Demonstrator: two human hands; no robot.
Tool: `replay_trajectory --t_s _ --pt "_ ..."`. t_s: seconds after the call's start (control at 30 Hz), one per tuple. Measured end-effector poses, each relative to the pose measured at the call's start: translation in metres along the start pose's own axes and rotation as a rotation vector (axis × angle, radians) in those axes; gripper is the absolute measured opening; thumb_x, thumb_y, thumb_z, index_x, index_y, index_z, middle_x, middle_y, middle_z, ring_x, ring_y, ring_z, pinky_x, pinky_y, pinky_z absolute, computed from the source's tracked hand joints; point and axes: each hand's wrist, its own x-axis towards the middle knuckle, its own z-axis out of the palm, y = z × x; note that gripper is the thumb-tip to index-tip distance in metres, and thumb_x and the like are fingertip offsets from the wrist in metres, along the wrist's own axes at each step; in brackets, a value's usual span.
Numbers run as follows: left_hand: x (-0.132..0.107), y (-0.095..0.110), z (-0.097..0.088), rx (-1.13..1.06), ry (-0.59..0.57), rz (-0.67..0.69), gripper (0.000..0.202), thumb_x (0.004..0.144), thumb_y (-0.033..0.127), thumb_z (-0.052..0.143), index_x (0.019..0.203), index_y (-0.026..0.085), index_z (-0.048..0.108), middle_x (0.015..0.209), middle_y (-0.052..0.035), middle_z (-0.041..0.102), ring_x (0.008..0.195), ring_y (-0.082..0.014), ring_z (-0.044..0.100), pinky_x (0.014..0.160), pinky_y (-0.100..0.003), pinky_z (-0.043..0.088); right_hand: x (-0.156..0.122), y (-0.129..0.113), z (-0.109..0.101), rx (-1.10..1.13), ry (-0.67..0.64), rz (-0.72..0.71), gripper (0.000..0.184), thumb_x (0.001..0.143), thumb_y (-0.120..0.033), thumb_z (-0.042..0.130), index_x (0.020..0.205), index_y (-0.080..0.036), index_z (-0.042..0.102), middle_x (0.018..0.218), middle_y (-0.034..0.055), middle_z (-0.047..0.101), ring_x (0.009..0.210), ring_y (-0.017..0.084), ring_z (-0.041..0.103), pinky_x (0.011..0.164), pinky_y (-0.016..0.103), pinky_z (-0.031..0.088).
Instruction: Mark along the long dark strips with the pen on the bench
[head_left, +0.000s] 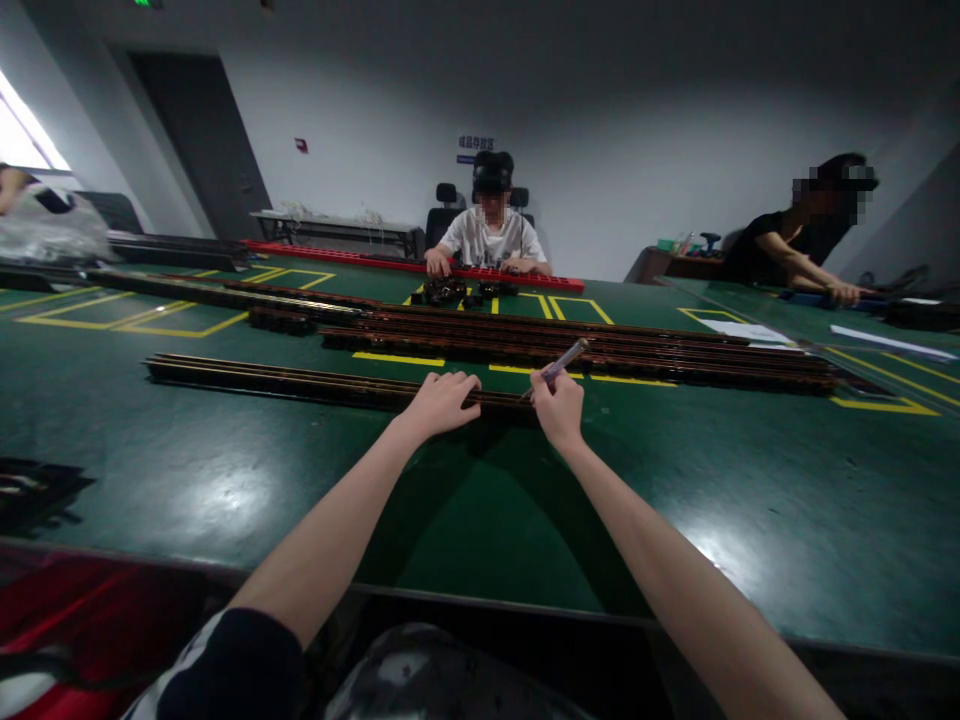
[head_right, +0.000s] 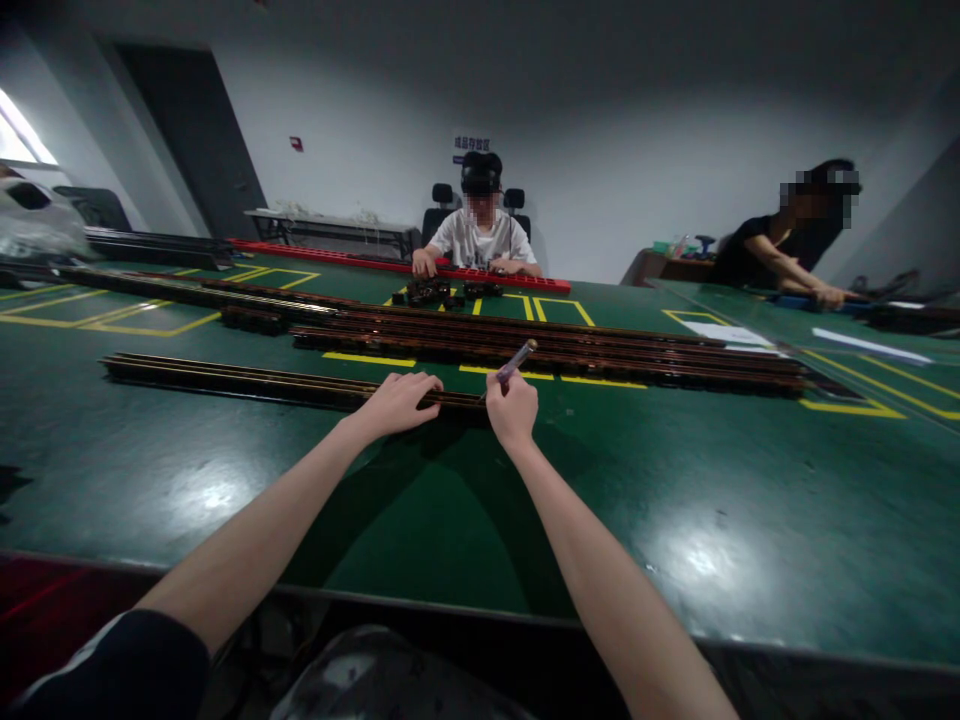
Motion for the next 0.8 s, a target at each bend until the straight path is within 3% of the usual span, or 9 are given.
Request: replay_trajectory --t_s 0.8 --pt "0.0005 -0.0037 0.0043 -0.008 0.026 0.049 0.039 0.090 0.036 0.041 0.121 0.020 0.056 0.121 -0.0100 0.063 0.111 -0.0255 0.058 0.099 -0.047 0.038 0.0012 0.0061 0.0008 0.029 0.022 0.027 0.024 0.081 -0.040 0.052 0.069 -0.020 0.053 0.057 0.0021 0.060 0.048 0.016 0.054 0.050 0.028 0.044"
